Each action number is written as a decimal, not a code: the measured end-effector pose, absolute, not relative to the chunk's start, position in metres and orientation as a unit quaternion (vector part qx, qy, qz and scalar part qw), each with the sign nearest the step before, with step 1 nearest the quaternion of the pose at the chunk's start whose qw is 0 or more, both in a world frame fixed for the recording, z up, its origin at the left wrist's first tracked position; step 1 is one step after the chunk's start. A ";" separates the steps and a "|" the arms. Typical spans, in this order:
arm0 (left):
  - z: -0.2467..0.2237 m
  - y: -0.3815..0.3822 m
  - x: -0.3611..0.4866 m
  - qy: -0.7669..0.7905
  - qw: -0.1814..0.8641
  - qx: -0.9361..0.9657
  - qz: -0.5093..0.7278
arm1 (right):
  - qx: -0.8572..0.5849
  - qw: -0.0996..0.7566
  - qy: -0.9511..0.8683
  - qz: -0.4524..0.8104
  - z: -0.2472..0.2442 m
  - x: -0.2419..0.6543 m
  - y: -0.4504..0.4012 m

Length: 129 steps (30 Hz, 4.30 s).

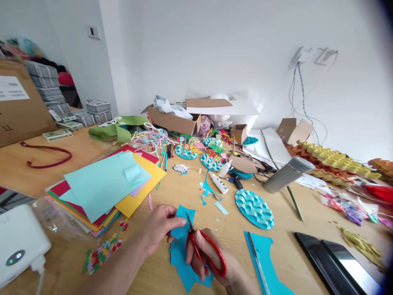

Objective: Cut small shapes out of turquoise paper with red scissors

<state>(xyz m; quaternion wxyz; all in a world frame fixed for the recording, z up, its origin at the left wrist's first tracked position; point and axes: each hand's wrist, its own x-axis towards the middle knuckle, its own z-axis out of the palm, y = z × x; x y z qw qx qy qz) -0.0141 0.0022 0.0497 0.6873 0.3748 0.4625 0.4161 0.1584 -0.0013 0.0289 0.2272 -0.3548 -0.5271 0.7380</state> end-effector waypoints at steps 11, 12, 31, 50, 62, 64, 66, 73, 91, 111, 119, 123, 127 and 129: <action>0.049 0.001 -0.015 0.452 0.716 0.370 0.382 | -0.364 0.231 -0.549 0.716 0.024 0.158 0.000; 0.049 0.001 -0.014 0.446 0.721 0.368 0.382 | -0.367 0.231 -0.549 0.715 0.024 0.158 0.000; 0.044 0.001 -0.014 0.455 0.716 0.347 0.400 | -0.422 0.216 -0.582 0.660 0.029 0.158 -0.004; 0.046 0.003 -0.014 0.491 0.617 0.398 0.469 | -0.389 0.238 -0.549 0.700 0.025 0.157 -0.002; 0.045 0.003 -0.014 0.485 0.649 0.384 0.443 | -0.397 0.231 -0.521 0.720 0.027 0.157 -0.004; 0.044 0.003 -0.014 0.483 0.652 0.387 0.438 | -0.400 0.231 -0.520 0.718 0.028 0.157 -0.004; 0.044 0.003 -0.015 0.476 0.658 0.386 0.437 | -0.401 0.233 -0.521 0.717 0.030 0.156 -0.005; 0.048 0.003 -0.016 0.472 0.686 0.366 0.416 | -0.386 0.232 -0.524 0.723 0.034 0.156 -0.004; 0.050 0.002 -0.015 0.484 0.679 0.367 0.412 | -0.351 0.230 -0.524 0.741 0.026 0.157 -0.002; 0.046 0.003 -0.013 0.445 0.726 0.320 0.416 | -0.353 0.237 -0.497 0.756 0.030 0.157 -0.005; 0.045 0.002 -0.013 0.435 0.733 0.311 0.419 | -0.353 0.243 -0.497 0.755 0.027 0.158 -0.005; 0.046 0.001 -0.012 0.442 0.720 0.329 0.423 | -0.369 0.239 -0.513 0.737 0.028 0.158 -0.004; 0.045 0.001 -0.012 0.446 0.717 0.329 0.424 | -0.388 0.236 -0.538 0.710 0.030 0.159 -0.005; 0.045 0.001 -0.012 0.448 0.716 0.328 0.422 | -0.389 0.235 -0.552 0.699 0.032 0.159 -0.005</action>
